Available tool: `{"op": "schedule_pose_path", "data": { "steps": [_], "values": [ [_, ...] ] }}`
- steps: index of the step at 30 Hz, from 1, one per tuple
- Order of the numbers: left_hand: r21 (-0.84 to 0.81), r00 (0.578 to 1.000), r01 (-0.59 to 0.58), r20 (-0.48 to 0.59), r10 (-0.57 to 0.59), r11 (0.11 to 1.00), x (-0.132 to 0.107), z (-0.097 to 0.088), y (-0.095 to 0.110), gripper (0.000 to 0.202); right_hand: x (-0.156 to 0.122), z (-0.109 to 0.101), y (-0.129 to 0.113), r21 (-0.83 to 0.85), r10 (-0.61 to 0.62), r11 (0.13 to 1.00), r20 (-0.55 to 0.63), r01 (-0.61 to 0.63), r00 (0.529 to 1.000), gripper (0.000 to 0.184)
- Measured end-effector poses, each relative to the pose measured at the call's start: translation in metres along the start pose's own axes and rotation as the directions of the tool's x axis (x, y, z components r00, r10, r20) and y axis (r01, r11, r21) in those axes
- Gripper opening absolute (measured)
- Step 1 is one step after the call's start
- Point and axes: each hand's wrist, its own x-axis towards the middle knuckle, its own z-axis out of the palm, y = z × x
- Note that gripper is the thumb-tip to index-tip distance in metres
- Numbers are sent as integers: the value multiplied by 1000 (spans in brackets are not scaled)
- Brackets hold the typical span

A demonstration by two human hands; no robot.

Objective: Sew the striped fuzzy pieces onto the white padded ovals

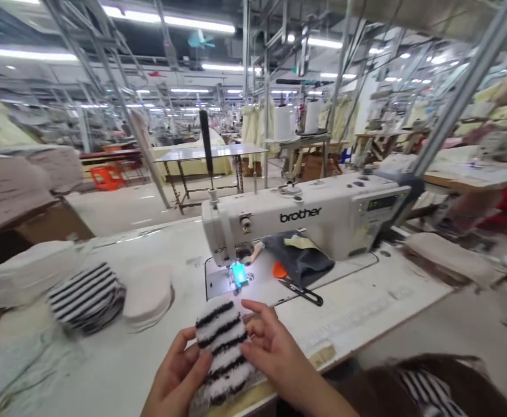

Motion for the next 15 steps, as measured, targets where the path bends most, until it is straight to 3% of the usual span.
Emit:
{"op": "schedule_pose_path", "data": {
  "steps": [4,11,13,15],
  "values": [
    [-34,1000,-6,9,6,999,3,1,5,46,-4,2,-2,-35,-3,999,-30,2,1000,58],
    [48,999,-21,43,19,999,1,5,0,60,-1,-3,5,-108,-23,994,-21,21,1000,54],
    [137,994,-70,91,58,988,0,0,-1,57,-8,-10,1,-139,-17,990,-6,16,1000,53],
    [386,977,-206,127,169,899,1,-15,8,51,-19,-20,-5,-260,-42,965,-4,39,999,49]
  ]
}}
